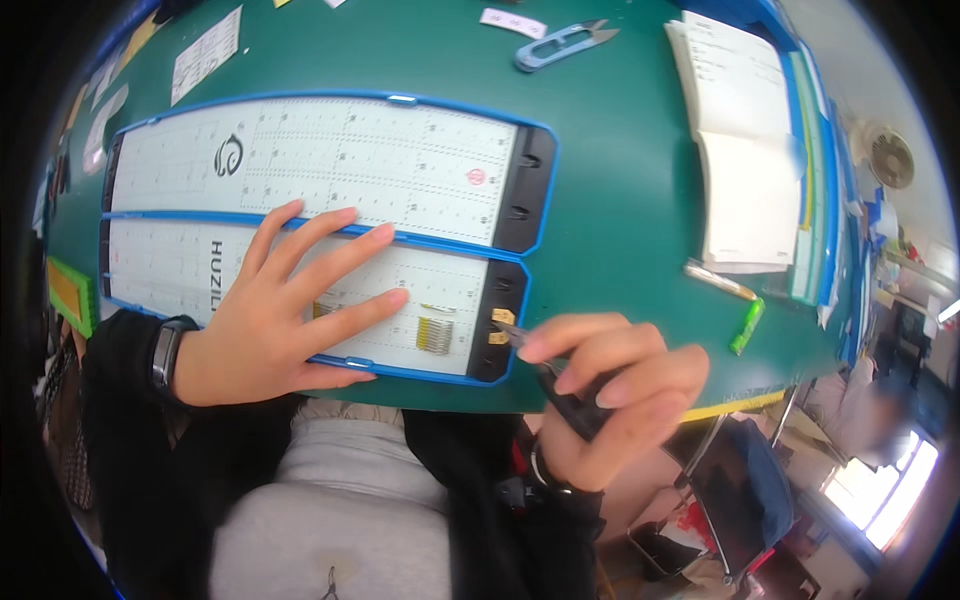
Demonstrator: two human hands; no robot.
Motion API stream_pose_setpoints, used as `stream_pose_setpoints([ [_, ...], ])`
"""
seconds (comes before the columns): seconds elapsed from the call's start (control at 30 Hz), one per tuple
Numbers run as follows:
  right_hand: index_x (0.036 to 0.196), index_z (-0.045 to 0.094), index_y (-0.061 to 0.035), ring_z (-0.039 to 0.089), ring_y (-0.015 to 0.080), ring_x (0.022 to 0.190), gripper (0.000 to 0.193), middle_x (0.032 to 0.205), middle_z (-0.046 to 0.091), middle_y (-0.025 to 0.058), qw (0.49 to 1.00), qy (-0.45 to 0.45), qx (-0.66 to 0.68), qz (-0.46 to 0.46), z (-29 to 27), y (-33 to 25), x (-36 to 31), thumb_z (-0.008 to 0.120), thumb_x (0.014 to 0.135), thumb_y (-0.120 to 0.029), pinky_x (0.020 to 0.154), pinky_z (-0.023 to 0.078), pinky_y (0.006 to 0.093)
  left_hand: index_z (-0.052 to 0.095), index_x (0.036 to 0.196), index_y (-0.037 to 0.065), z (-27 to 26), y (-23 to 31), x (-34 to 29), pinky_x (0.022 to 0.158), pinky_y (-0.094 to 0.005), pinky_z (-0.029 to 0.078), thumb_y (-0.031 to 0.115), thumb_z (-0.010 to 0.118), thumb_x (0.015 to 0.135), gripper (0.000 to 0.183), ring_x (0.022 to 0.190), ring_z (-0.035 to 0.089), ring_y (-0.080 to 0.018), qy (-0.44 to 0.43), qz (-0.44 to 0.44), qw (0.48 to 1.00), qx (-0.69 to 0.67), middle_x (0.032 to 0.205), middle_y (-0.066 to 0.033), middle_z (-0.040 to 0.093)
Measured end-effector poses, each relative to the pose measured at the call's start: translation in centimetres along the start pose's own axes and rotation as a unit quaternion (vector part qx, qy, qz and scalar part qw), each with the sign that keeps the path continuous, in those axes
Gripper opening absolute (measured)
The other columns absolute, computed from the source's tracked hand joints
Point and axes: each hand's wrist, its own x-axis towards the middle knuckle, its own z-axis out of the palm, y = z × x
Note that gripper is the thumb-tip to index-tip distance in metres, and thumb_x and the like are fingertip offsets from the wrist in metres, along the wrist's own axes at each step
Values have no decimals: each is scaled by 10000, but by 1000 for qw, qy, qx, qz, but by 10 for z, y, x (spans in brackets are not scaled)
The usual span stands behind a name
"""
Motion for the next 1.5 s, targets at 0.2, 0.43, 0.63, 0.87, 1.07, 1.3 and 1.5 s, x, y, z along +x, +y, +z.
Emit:
stream_pose_setpoints([
  [0.2,974,665,-92,535,379,1189,288,1249,581,161,763,-235,-602,11,-46,-24,22,781,737,-207,963,390,445,598,1251,161,-5,5,-6,1093,-608,241,260,841,613,690,1343,362,-419,-6,-27,999,46,1478,-175,403],
  [0.43,1080,690,-78,509,346,1237,259,1316,564,156,761,23,-645,68,-144,-80,-15,707,830,-144,1033,371,421,578,1246,128,-5,5,-3,1115,-614,201,184,815,593,697,1363,330,-443,4,-24,999,47,1488,-206,370],
  [0.63,1081,709,-78,577,342,1123,223,1197,618,172,663,132,-737,11,-294,-87,-61,661,873,-142,971,435,410,573,1237,112,0,9,-5,1132,-589,182,183,791,616,662,1365,323,-439,17,-9,997,74,1484,-218,368],
  [0.87,972,736,-63,589,272,1113,148,1115,666,111,711,151,-685,-45,-304,-66,-69,693,831,-57,944,456,372,596,1226,108,1,13,-3,1106,-599,213,335,792,669,633,1342,341,-438,24,5,995,97,1474,-207,382],
  [1.07,841,700,-21,578,284,1086,88,1093,627,107,753,201,-626,35,-298,-71,-71,744,781,-67,944,447,371,601,1234,104,-2,17,1,1105,-585,231,329,788,679,627,1333,351,-442,23,10,993,112,1471,-207,387],
  [1.3,902,629,8,575,334,1074,87,1107,618,157,679,126,-722,-48,-305,-61,-69,663,823,-8,949,445,398,570,1300,131,-6,23,5,1087,-578,267,404,761,754,640,1327,363,-430,-6,13,996,88,1484,-189,373],
  [1.5,950,605,40,558,257,1189,50,1201,551,114,718,162,-674,-56,-344,-36,-86,604,902,27,979,467,350,531,1354,159,-13,32,-18,1118,-579,248,443,758,742,712,1369,331,-418,28,-35,998,43,1510,-177,341],
])
